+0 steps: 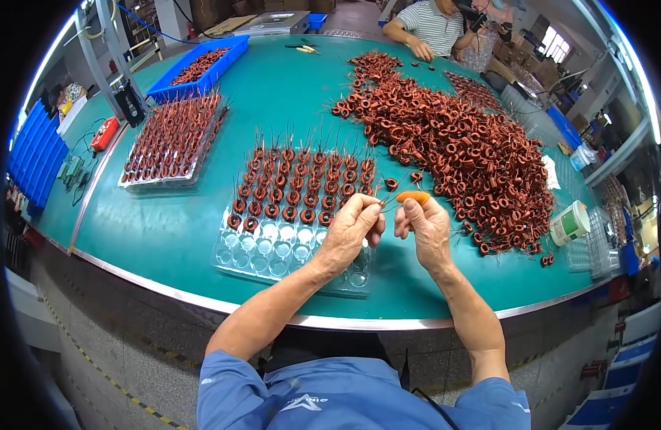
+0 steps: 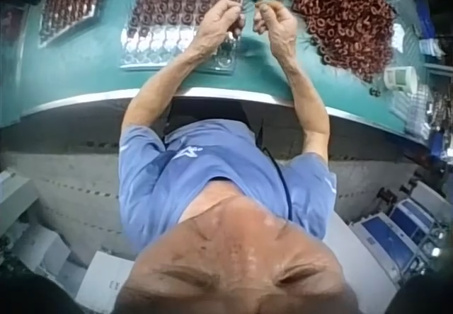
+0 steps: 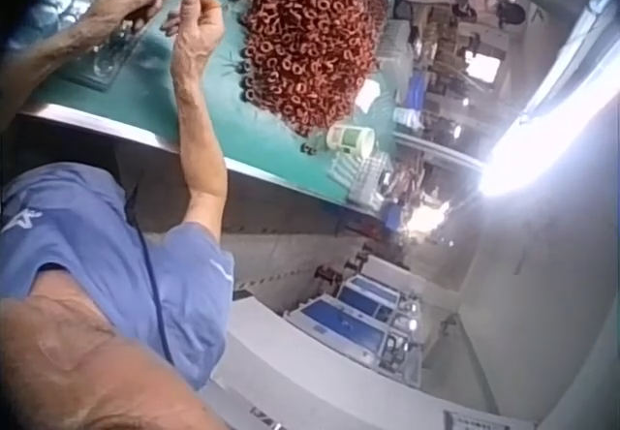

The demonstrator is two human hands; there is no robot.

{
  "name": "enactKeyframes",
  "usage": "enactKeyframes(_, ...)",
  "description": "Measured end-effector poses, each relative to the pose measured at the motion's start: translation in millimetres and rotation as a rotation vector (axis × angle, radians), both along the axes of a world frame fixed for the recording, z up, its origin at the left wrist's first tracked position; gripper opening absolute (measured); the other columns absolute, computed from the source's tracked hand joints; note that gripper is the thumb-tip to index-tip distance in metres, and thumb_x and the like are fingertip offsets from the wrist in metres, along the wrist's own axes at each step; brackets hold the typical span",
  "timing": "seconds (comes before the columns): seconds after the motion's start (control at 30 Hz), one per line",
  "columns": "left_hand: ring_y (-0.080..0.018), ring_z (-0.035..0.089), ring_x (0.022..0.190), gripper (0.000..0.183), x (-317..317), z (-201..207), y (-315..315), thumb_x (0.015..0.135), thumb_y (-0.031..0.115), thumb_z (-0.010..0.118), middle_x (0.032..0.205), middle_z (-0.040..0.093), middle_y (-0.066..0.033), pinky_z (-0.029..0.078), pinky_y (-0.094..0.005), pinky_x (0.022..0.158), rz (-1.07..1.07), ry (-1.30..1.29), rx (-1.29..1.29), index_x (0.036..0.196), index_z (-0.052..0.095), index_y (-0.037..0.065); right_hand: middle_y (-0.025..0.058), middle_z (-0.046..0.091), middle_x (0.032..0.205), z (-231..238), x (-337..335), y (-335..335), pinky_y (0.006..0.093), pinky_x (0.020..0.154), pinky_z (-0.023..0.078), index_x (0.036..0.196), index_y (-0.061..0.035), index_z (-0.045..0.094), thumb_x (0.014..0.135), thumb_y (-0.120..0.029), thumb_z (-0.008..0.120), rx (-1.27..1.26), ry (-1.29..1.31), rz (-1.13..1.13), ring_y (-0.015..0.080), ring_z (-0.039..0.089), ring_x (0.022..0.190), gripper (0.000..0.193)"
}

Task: Inspecting and placing copper wire coils into a plastic tray on a factory assembly line.

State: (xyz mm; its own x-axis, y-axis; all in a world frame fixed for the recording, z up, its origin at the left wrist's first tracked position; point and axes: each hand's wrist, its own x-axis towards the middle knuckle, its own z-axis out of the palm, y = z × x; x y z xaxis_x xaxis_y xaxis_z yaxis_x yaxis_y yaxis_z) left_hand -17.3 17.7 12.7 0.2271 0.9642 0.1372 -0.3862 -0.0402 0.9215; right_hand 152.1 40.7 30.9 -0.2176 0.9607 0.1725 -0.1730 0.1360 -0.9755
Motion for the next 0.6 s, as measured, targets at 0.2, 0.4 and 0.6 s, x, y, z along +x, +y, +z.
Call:
enactKeyframes(0.2, -0.0093, 0.053, 0.067, 0.023, 0, -5, 1, 0.099, 0.02, 0.047, 0.082, 0.055, -0.0034, 0.045, -0.0236, 0.059, 0.073, 0.073, 0.053, 0.112, 0.046, 0.001, 0.0051, 0.064, 0.074, 6, -10, -12, 0.021, 0.053, 0.047, 0.101, 0.0018, 0.062, 0.087, -0.02, 0.069, 0.279, -0.194, -0.237, 0.0082, 0.059, 0.06, 0.027)
enactKeyframes(0.4, -0.0086, 0.053, 0.067, 0.022, 8, -11, -2, 0.096, 0.012, 0.047, 0.081, 0.055, -0.003, 0.046, -0.0241, 0.061, 0.112, 0.308, 0.18, 0.115, 0.046, 0.001, 0.0048, 0.065, 0.077, 3, -6, -6, 0.0221, 0.06, 0.05, 0.098, 0.0021, 0.065, 0.086, -0.006, 0.067, 0.328, -0.383, -0.183, 0.0091, 0.061, 0.066, 0.015)
enactKeyframes(0.6, -0.0119, 0.058, 0.066, 0.033, 9, -17, -4, 0.093, 0.011, 0.055, 0.081, 0.059, -0.006, 0.049, -0.0275, 0.06, 0.123, 0.295, 0.158, 0.12, 0.04, 0.002, 0.0043, 0.065, 0.074, 16, -6, -7, 0.022, 0.059, 0.047, 0.093, 0.0001, 0.066, 0.084, -0.003, 0.066, 0.398, -0.58, -0.08, 0.0094, 0.06, 0.065, 0.01)
